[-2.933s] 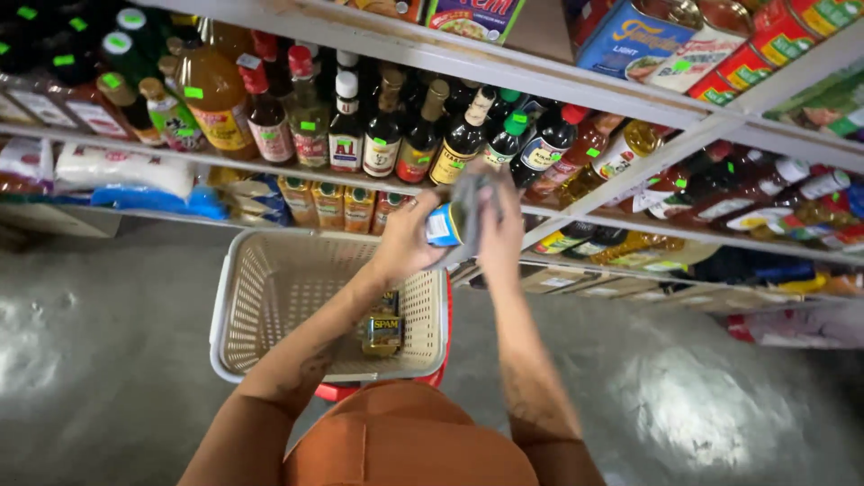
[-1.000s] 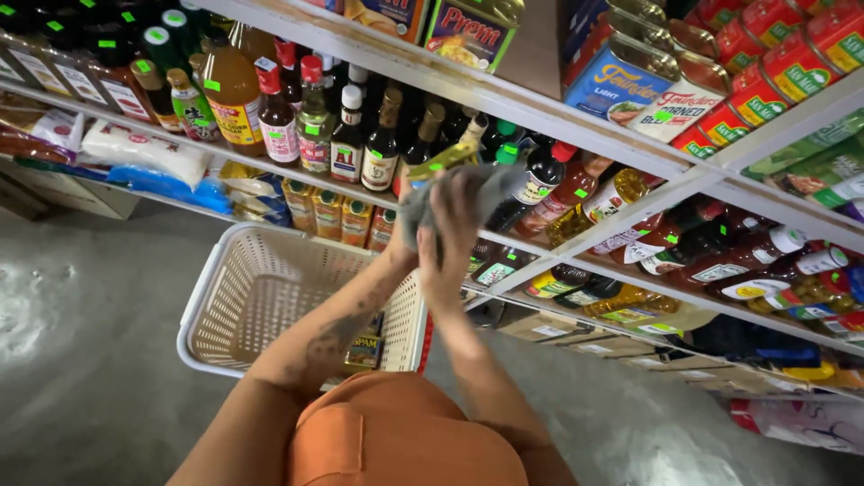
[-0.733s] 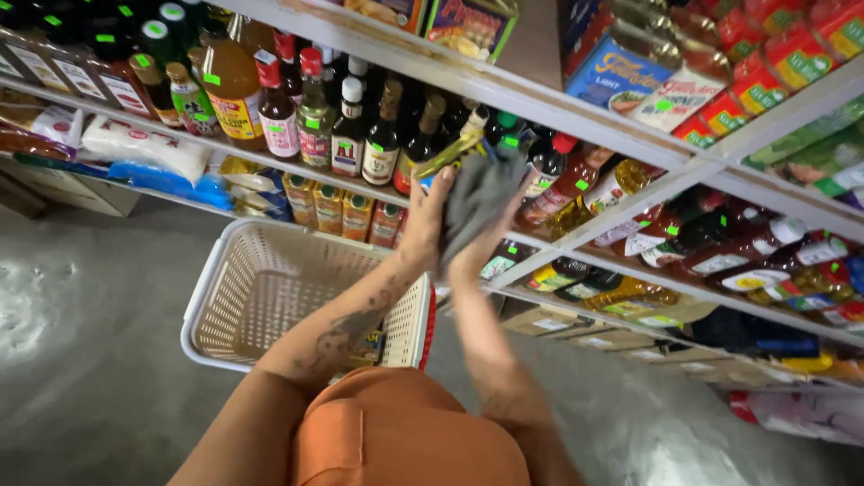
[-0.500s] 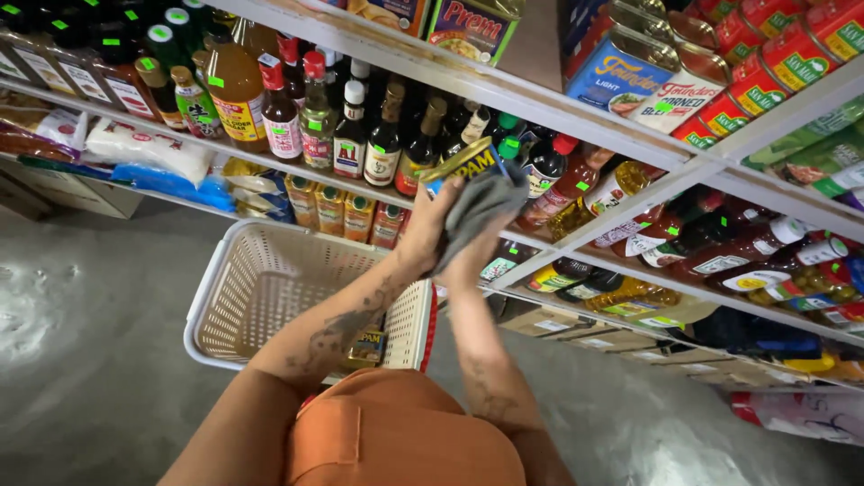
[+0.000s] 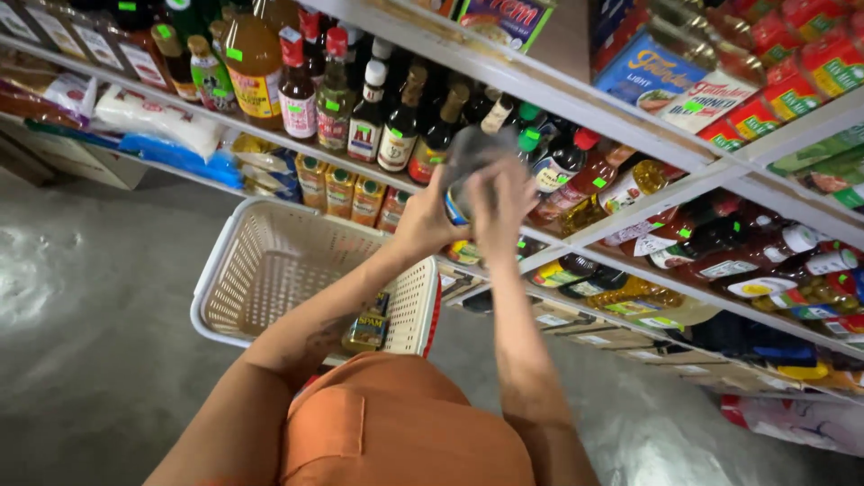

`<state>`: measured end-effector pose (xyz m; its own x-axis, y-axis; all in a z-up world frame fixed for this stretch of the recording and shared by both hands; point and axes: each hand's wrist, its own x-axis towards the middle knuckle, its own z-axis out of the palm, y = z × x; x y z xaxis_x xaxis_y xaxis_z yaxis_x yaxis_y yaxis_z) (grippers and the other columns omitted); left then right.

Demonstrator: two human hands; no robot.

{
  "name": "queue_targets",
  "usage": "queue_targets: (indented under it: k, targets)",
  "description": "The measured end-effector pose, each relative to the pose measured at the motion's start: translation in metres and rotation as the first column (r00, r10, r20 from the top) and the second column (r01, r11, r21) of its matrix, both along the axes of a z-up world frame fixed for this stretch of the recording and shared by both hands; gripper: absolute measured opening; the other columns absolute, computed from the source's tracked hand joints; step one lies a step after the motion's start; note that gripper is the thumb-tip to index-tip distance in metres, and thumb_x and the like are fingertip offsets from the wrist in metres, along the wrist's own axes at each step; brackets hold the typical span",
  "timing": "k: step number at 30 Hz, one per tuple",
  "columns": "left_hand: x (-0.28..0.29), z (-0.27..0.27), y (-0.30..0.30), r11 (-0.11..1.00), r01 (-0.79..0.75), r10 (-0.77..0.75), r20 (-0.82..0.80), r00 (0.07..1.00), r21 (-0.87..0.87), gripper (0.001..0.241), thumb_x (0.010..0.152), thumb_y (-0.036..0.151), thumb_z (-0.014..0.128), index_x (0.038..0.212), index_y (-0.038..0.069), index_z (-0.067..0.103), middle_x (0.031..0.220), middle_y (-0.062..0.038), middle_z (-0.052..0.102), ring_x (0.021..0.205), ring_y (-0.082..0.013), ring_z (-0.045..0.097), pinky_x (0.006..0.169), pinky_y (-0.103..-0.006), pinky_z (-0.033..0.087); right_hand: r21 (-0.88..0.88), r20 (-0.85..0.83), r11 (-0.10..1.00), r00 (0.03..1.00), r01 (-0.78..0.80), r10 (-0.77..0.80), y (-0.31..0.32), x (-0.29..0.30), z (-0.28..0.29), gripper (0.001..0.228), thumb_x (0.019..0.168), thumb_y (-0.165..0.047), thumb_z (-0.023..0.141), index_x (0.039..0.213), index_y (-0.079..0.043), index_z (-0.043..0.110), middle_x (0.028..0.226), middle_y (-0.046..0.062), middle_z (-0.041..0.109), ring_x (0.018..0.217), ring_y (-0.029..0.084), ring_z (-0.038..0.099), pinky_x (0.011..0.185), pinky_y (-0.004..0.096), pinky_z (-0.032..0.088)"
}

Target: Wiping dust or residue off various canned meat products and placing them into a white shopping basket.

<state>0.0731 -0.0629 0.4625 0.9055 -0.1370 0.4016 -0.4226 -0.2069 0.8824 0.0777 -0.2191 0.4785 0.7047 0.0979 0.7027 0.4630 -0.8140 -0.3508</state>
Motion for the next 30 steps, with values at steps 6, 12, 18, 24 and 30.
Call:
queue_targets:
  k: [6,12,18,24,30]
  targets:
    - [0.023,-0.033,-0.004,0.993,-0.052,0.025,0.238,0.971,0.108,0.086,0.067,0.027,0.091,0.137,0.007,0.044,0.108,-0.023,0.072,0.100,-0.0423,0.070,0.081,-0.0503,0.058,0.574,-0.133,0.807,0.956,-0.142,0.262,0.019,-0.004,0.008,0.046,0.107,-0.039,0.055,0.145,-0.012,0.060,0.152,0.012,0.056,0.148,0.033,0.044,0.127,0.049,0.028]
    - [0.028,-0.012,0.007,0.993,-0.055,0.037,0.169,0.985,0.105,0.089,0.074,0.027,0.090,0.144,0.004,0.041,0.104,-0.023,0.071,0.096,-0.0422,0.071,0.082,-0.0477,0.056,0.456,0.040,0.873,0.983,-0.176,0.177,0.038,-0.006,0.005,0.046,0.112,-0.036,0.048,0.148,-0.010,0.057,0.156,0.011,0.055,0.150,0.030,0.046,0.128,0.046,0.029]
    - [0.035,-0.026,0.000,0.829,0.202,-0.224,0.021,0.974,-0.522,0.073,0.078,0.019,0.084,0.138,0.002,0.047,0.121,-0.017,0.068,0.110,-0.0260,0.066,0.097,-0.0356,0.054,0.985,0.148,0.005,0.858,-0.173,0.493,-0.002,0.037,-0.054,0.043,0.111,-0.036,0.049,0.142,-0.006,0.056,0.138,0.010,0.061,0.126,0.028,0.058,0.110,0.047,0.045]
    - [0.056,-0.010,0.009,0.957,0.026,0.009,0.121,0.993,-0.289,0.060,0.092,0.024,0.079,0.139,0.003,0.049,0.118,-0.014,0.063,0.109,-0.0223,0.058,0.096,-0.0361,0.049,0.941,0.234,-0.335,0.821,-0.055,0.521,0.018,0.006,-0.036,0.048,0.104,-0.042,0.043,0.141,-0.012,0.051,0.137,0.005,0.062,0.123,0.023,0.061,0.108,0.044,0.048]
    - [0.062,-0.017,-0.011,0.859,0.050,-0.229,-0.294,0.928,-0.510,0.093,0.087,0.049,0.076,0.153,0.004,0.029,0.108,-0.010,0.065,0.083,-0.0177,0.060,0.066,-0.0316,0.053,0.966,0.154,0.132,0.906,-0.222,0.394,0.023,-0.007,-0.048,0.065,0.099,-0.038,0.060,0.155,-0.012,0.039,0.150,0.014,0.049,0.128,0.028,0.053,0.106,0.046,0.044]
